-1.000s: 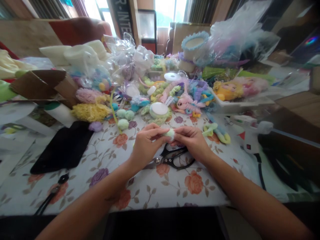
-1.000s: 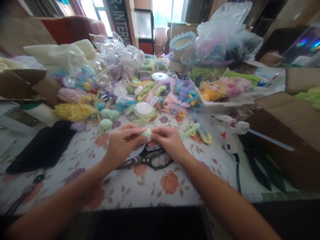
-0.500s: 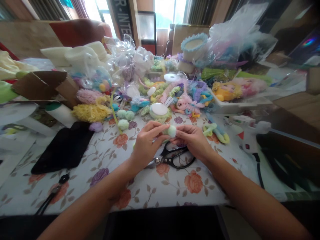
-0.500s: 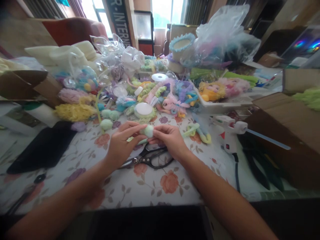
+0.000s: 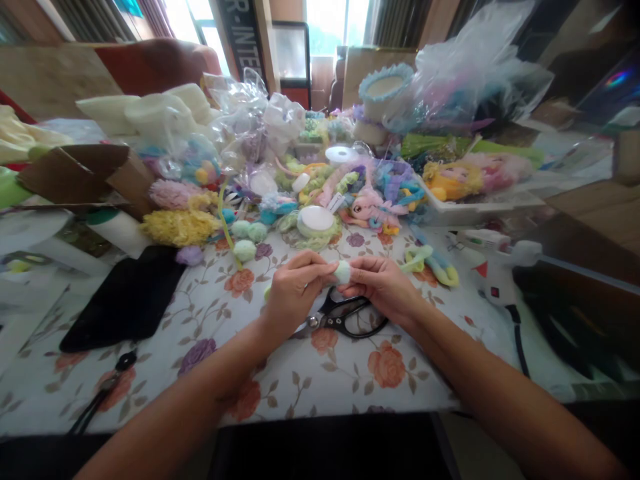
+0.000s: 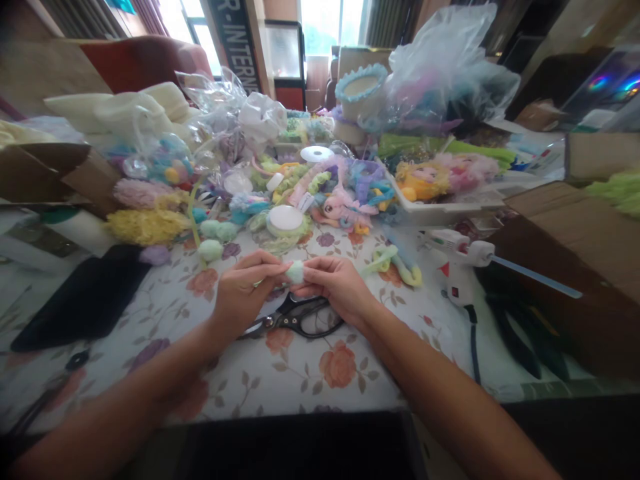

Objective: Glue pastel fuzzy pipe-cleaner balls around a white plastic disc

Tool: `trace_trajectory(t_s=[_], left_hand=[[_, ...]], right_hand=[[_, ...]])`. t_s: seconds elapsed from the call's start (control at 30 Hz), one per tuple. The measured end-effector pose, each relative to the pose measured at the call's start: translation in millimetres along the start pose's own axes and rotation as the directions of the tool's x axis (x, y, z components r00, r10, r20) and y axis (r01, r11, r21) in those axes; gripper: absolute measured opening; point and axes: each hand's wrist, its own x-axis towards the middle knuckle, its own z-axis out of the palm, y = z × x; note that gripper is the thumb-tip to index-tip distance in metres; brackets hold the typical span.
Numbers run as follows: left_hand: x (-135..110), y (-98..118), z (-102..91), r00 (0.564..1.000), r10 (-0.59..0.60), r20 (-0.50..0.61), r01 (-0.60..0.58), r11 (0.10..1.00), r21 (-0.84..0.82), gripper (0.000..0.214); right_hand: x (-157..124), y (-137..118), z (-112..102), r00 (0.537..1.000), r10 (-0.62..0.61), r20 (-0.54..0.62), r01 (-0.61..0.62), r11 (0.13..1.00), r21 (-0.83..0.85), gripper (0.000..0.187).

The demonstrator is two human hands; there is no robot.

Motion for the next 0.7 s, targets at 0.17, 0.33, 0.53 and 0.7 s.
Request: trace_trajectory(t_s=[0.17,0.33,0.53,0.7], left_hand=[[5.6,-1.4,-5.4,0.986,-0.151,0.065,0.157,0.983,-0.094,0.027],[8.9,1.4,-8.8,0.958,-0.265,0.112,0.285,0.928,-0.240,0.023],[8.0,-1.6,-8.6,0.933,-0.246,0.262,0.315,0.911,-0.267,0.020],[7.3,0.9,-7.4,0.928,-0.231,0.293,0.331,0.871,-0.364,0.020]], right_hand=[[2.7,-3.7,-2.9,0.999,-0.003,0.035,0.003,1.000,-0.002,0.026],[4.9,-5.7,-10.0,0.998,0.051,0.021,-0.052,0.998,0.035,0.020],[0.6,-7.3,-6.5,0.989,0.135,0.065,-0.136,0.991,0.013,0.014],[-1.0,-7.3,-6.8,0.981,0.152,0.123,-0.150,0.988,-0.022,0.018]])
